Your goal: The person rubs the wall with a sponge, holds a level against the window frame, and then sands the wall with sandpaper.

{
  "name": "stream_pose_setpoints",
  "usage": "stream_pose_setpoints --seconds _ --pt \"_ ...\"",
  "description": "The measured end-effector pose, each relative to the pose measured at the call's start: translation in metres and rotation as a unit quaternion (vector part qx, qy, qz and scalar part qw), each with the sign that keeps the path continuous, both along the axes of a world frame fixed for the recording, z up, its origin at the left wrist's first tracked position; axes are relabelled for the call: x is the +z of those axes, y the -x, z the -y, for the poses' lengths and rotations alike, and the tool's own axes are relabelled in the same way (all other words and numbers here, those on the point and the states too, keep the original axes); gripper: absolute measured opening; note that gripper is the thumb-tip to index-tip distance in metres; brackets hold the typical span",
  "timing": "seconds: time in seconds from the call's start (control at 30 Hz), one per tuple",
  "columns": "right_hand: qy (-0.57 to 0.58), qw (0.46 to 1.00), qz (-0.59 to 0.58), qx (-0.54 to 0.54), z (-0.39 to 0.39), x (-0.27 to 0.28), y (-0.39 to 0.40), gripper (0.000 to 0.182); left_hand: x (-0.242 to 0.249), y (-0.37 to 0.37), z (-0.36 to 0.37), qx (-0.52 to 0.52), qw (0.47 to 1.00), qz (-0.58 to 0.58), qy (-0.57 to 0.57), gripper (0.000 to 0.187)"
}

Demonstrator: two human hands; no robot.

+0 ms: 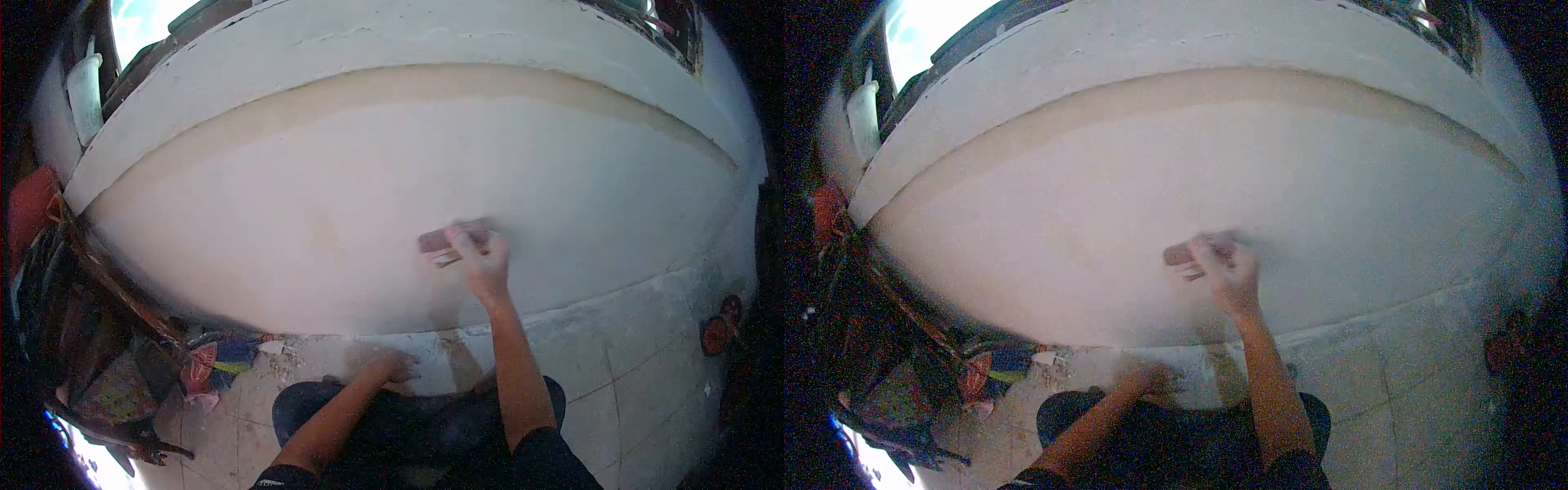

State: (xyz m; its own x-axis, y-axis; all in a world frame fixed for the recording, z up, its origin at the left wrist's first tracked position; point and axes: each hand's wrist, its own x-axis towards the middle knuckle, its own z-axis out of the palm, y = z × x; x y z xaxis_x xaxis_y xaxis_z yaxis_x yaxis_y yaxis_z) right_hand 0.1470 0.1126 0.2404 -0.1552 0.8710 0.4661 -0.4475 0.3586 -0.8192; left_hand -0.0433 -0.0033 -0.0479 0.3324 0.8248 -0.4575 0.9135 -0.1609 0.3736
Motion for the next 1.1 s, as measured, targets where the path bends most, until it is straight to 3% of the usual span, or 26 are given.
stream_pose_setpoints --seconds 0.03,0.07,0.13,0.17,0.23,0.27,0.33,0.37,0.43,0.47,0.5,0.53,0.57,0.63,0.77,0.83,0.9,0.97,1.0,1.1 --pt "-0.014 0.993 0.089 0.073 0.003 -0.002 -0.002 0.020 0.015 -0.005 0.001 -0.016 0.999 -0.036 0.014 0.064" --pt "-0.013 0.994 0.087 0.071 0.005 0.001 -0.005 0.020 0.030 -0.010 0.000 -0.032 0.996 -0.074 0.026 0.063" --pt "-0.048 0.991 0.120 -0.030 0.014 0.017 -0.012 0.021 -0.011 -0.005 -0.005 -0.042 0.997 -0.063 0.018 0.062" --pt "-0.044 0.992 0.116 -0.029 0.012 0.025 -0.015 0.021 -0.025 0.000 -0.005 -0.049 0.997 -0.050 0.008 0.060" --pt "0.040 0.983 -0.125 -0.129 0.006 0.036 -0.021 0.022 0.027 -0.005 0.006 -0.037 0.998 -0.050 0.001 0.057" --pt "0.043 0.983 -0.124 -0.130 0.006 0.033 -0.021 0.022 0.035 -0.007 0.008 -0.033 0.998 -0.048 -0.003 0.055" --pt "0.040 0.997 -0.017 -0.062 0.002 0.022 -0.021 0.020 0.032 -0.008 0.003 -0.017 0.999 -0.036 0.011 0.050" --pt "0.043 0.997 -0.018 -0.063 0.003 0.016 -0.019 0.020 0.024 -0.007 -0.001 -0.005 0.999 -0.026 0.030 0.048" --pt "-0.096 0.969 0.217 0.068 0.006 0.011 -0.009 0.024 -0.012 -0.001 -0.011 -0.034 0.997 -0.060 0.033 0.046" --pt "-0.094 0.970 0.213 0.067 0.008 0.011 -0.011 0.024 -0.023 0.001 -0.011 -0.061 0.993 -0.091 0.037 0.044" --pt "-0.052 0.989 0.135 0.035 0.011 0.014 -0.013 0.024 0.004 -0.004 -0.006 -0.061 0.993 -0.097 0.039 0.044" --pt "-0.011 0.998 0.061 0.002 0.011 0.022 -0.011 0.024 0.064 -0.016 0.003 -0.049 0.988 -0.138 0.041 0.043" --pt "-0.010 0.998 0.058 0.004 0.003 0.020 -0.014 0.024 0.096 -0.022 0.009 -0.037 0.982 -0.180 0.045 0.042" --pt "0.017 0.971 -0.183 -0.150 -0.014 0.020 -0.024 0.023 0.073 -0.012 0.011 -0.046 0.987 -0.152 0.024 0.040" --pt "0.003 0.991 -0.060 -0.121 0.007 0.019 -0.006 0.022 0.016 -0.007 -0.007 -0.055 0.990 -0.129 0.025 0.039" --pt "-0.056 0.988 0.141 0.036 0.006 0.006 0.000 0.018 0.060 -0.019 0.005 -0.033 0.989 -0.138 0.035 0.040" --pt "-0.083 0.991 0.110 0.008 0.012 0.022 -0.007 0.019 0.072 -0.018 0.008 -0.009 0.988 -0.150 0.043 0.041" --pt "0.027 0.983 -0.122 -0.138 0.010 0.035 -0.015 0.022 0.041 -0.008 0.008 -0.081 0.987 -0.139 0.004 0.042" --pt "0.026 0.983 -0.121 -0.135 0.008 0.036 -0.015 0.022 0.022 -0.003 0.008 -0.104 0.985 -0.134 -0.010 0.043" --pt "0.008 0.971 -0.166 -0.170 0.000 0.026 -0.012 0.023 0.009 -0.005 0.004 -0.046 0.990 -0.130 -0.040 0.044"
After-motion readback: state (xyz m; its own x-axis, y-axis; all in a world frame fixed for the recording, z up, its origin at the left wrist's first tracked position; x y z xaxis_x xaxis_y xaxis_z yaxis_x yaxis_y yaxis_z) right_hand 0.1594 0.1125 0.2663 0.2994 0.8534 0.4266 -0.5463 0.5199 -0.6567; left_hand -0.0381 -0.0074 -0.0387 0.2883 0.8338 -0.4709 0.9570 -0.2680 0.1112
